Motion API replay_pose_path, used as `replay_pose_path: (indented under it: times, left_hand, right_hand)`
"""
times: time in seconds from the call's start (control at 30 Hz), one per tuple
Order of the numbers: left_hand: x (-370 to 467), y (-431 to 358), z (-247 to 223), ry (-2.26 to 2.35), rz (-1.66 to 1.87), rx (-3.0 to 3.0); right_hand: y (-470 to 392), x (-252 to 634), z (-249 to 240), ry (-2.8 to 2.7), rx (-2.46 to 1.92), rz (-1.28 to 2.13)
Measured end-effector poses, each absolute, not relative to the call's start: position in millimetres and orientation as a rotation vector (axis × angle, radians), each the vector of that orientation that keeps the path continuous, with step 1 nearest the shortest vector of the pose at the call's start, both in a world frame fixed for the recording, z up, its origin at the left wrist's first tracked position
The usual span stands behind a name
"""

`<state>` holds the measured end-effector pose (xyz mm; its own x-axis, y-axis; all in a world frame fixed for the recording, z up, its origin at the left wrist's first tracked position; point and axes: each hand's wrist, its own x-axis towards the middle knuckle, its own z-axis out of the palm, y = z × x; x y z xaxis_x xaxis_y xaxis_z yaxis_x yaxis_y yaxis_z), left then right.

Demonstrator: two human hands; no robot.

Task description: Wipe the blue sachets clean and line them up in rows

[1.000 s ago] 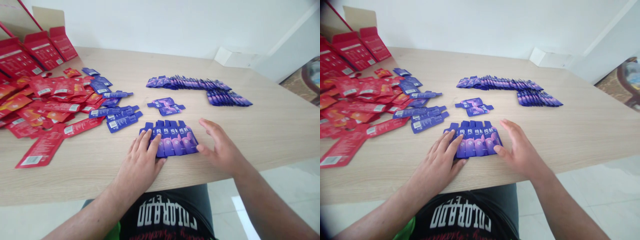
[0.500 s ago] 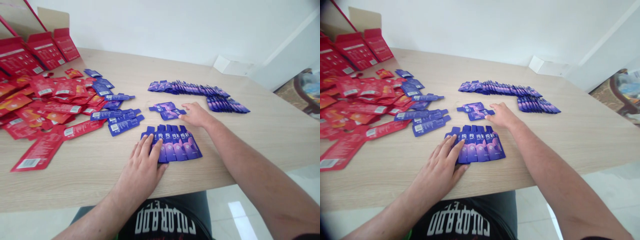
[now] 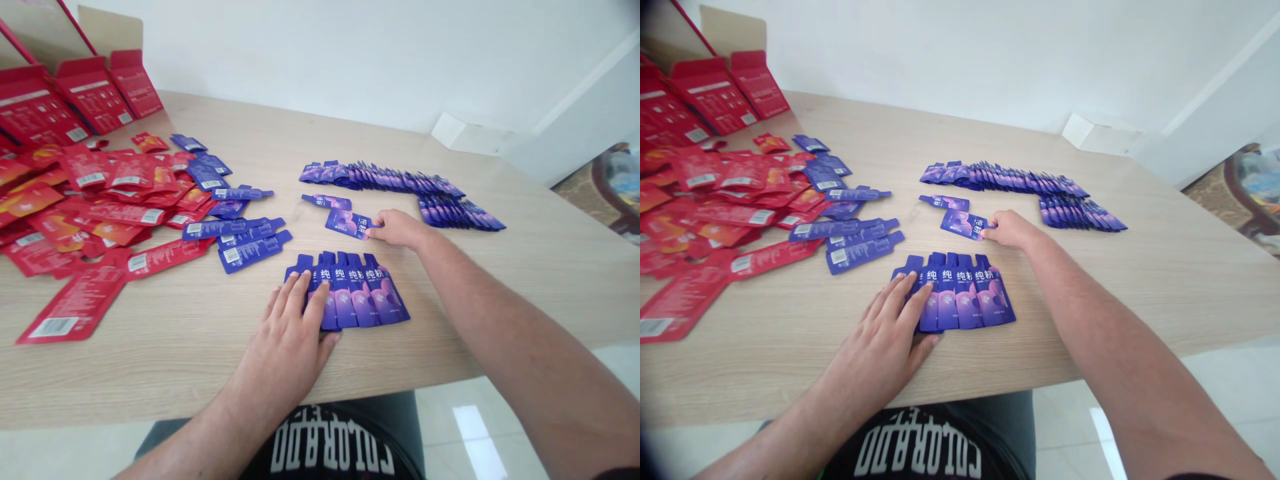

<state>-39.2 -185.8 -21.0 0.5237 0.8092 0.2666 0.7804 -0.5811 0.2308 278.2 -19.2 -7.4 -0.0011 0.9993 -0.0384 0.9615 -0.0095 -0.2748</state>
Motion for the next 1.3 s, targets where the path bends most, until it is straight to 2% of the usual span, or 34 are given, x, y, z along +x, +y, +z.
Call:
replay_pose_path:
  times: [0.17, 0.4, 0.57, 0.93, 1.03, 1.3]
  left_hand:
    - [-39.1, -186.0, -20.8, 1.390, 0.539, 2.668]
    - [-38.1, -186.9, -20.8, 1.398, 0.546, 2.662]
    - [-38.1, -187.0, -20.6, 1.383, 0.574, 2.668]
    - [-36.4, -186.4, -17.7, 1.380, 0.564, 2.660]
    - [-36.8, -186.5, -18.4, 1.390, 0.575, 2.657]
    - [-37.2, -187.1, -19.1, 1.390, 0.550, 2.662]
  right_hand:
    - [-37.2, 284.3, 4.6, -1.905, -2.043, 0.374]
    - [-76.0, 317.0, 37.0, -1.419, -1.639, 0.271]
    - [-106.8, 335.5, 54.0, -1.194, -1.391, 0.669]
    - [-122.5, 300.6, 5.9, -1.430, -1.778, 1.276]
    - [-114.4, 291.3, 2.5, -1.550, -1.826, 1.229]
    - [-106.1, 288.2, -2.2, -1.909, -2.014, 0.762]
